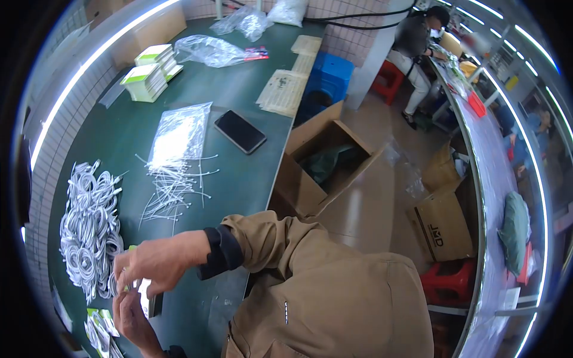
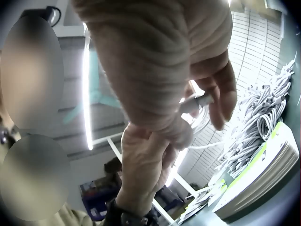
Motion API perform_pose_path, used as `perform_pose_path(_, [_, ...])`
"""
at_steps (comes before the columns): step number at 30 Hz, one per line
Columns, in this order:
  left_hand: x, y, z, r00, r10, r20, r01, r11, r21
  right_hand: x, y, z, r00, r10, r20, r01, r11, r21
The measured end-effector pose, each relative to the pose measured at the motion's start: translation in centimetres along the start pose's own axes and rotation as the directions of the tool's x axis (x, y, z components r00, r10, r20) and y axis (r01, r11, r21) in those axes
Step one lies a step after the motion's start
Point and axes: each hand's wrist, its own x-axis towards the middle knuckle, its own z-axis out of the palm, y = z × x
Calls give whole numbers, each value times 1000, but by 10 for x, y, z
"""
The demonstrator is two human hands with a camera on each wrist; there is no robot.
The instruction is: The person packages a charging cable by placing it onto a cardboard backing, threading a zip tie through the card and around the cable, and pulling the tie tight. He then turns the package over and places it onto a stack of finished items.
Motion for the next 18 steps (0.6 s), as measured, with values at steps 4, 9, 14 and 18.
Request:
perform_pose_path(4, [31, 27, -6, 986, 140, 95, -144, 989, 37, 7, -7, 18, 967, 242, 82, -192, 898, -396])
perform_pose_path(9, [35, 35, 1, 984, 130, 120, -127, 991, -35, -4, -3, 1, 949, 283, 138, -211, 896, -391])
perform_pose_path(14, [41, 34, 11, 972, 120, 204, -88, 983, -163, -16, -14, -6, 924, 349, 155, -268, 881, -389])
perform_pose_path(18, [36, 33, 23, 974, 209, 82, -181, 947, -265, -14, -23, -16, 912, 330, 242, -273, 932, -239])
